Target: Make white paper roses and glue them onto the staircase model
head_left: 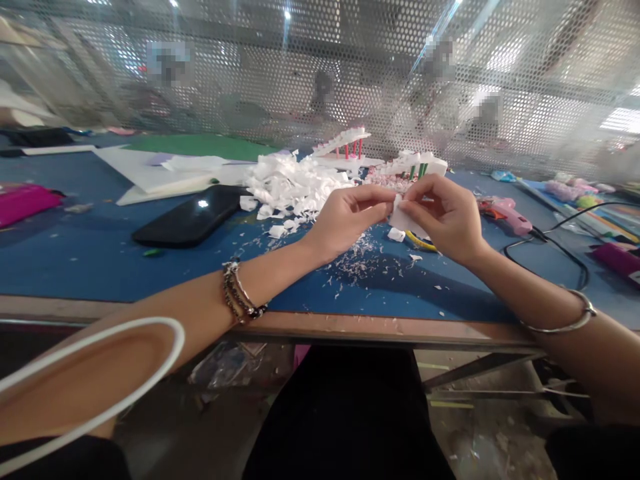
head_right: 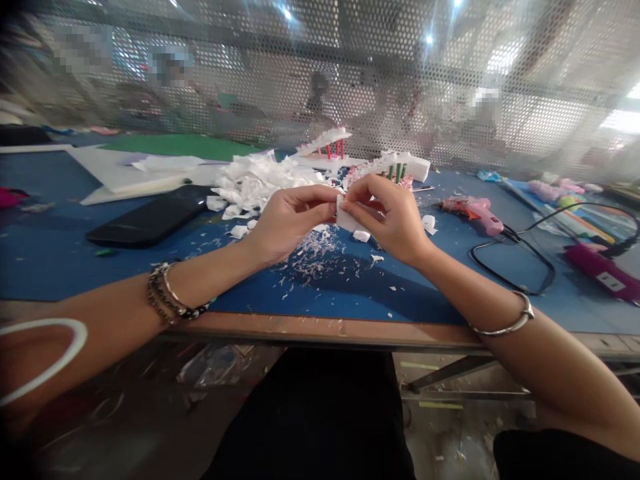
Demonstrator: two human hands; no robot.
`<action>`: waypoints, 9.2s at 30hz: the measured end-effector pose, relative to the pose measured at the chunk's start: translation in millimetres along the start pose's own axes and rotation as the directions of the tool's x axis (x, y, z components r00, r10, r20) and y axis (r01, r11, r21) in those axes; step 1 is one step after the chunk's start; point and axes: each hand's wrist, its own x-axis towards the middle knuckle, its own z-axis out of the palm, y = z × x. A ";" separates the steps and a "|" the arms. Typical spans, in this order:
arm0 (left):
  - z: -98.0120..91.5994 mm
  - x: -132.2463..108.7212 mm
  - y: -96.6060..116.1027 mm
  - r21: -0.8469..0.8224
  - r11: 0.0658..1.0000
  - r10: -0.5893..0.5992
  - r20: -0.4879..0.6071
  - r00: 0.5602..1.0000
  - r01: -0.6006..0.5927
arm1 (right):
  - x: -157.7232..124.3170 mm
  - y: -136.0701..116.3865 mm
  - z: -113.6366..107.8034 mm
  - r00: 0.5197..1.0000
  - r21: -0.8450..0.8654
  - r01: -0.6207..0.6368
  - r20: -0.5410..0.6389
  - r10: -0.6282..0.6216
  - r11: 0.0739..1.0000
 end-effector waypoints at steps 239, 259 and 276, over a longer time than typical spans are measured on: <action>-8.7 5.1 7.8 0.162 0.973 0.149 0.113 0.982 -0.166 | 5.8 -12.8 -11.3 0.976 0.129 -0.207 0.094 0.196 0.970; -4.6 2.1 9.1 0.130 0.983 0.118 0.088 0.989 -0.129 | -1.3 -7.7 -6.4 0.996 0.028 -0.018 0.092 0.015 0.999; -5.3 2.1 13.5 0.161 0.987 -0.026 0.110 0.994 0.008 | 4.4 -15.2 -18.1 0.927 -0.347 0.374 0.167 -0.335 0.860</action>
